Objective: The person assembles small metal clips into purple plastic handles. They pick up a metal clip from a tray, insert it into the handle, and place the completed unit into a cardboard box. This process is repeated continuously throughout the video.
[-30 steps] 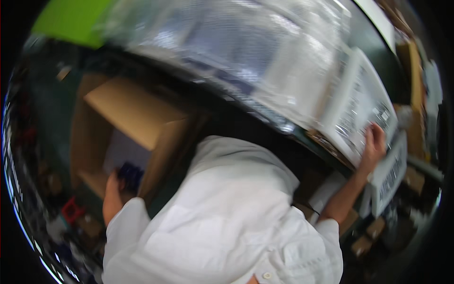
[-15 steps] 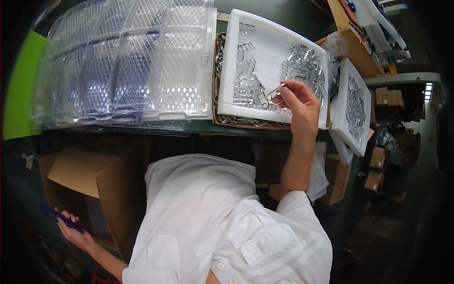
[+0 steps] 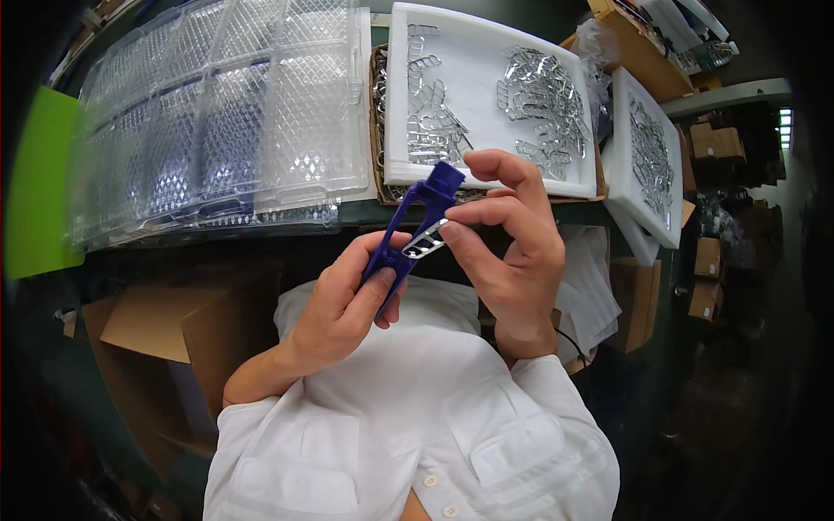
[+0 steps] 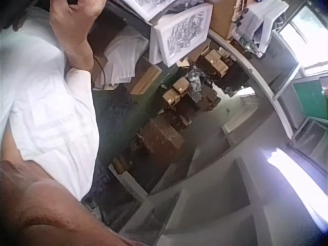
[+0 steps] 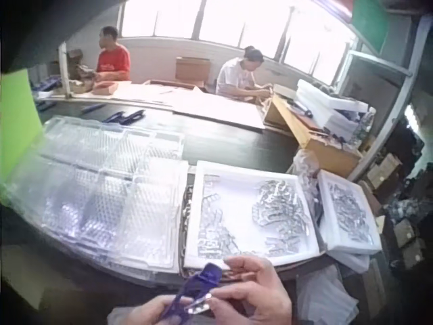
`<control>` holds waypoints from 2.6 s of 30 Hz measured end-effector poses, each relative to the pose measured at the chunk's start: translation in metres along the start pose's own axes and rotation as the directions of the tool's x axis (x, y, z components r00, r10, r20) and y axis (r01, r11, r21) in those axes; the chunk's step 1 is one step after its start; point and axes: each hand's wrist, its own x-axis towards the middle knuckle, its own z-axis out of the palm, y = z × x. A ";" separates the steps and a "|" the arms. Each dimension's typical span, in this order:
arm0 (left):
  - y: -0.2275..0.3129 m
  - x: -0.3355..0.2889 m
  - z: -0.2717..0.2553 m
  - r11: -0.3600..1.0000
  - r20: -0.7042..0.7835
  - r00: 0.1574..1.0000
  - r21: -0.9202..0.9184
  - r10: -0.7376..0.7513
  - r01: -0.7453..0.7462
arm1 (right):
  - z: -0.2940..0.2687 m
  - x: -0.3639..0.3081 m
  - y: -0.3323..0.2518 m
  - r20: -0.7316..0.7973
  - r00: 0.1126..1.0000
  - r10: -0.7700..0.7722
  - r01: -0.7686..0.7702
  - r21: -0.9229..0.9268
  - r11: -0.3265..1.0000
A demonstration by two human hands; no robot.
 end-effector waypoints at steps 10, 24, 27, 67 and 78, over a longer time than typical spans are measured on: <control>-0.009 -0.001 -0.004 1.000 -0.007 1.000 0.024 -0.018 0.018 | 0.015 -0.005 0.006 0.113 0.993 0.020 0.002 -0.196 0.981; -0.019 0.011 -0.012 0.989 -0.017 0.994 0.104 0.109 -0.107 | 0.026 -0.002 0.021 0.161 0.921 0.354 -0.336 -0.129 0.933; -0.015 0.018 -0.010 0.998 -0.014 0.999 0.049 0.045 -0.045 | 0.029 -0.009 0.034 0.212 0.888 0.408 -0.403 -0.071 0.913; 0.059 0.034 -0.007 0.299 0.117 0.748 0.868 0.653 -0.397 | -0.032 -0.043 0.079 0.014 0.892 0.452 -0.409 0.451 0.793; 0.135 0.143 -0.028 0.097 0.172 0.737 0.947 0.654 -0.306 | -0.046 -0.040 0.093 -0.076 0.881 0.467 -0.390 0.441 0.808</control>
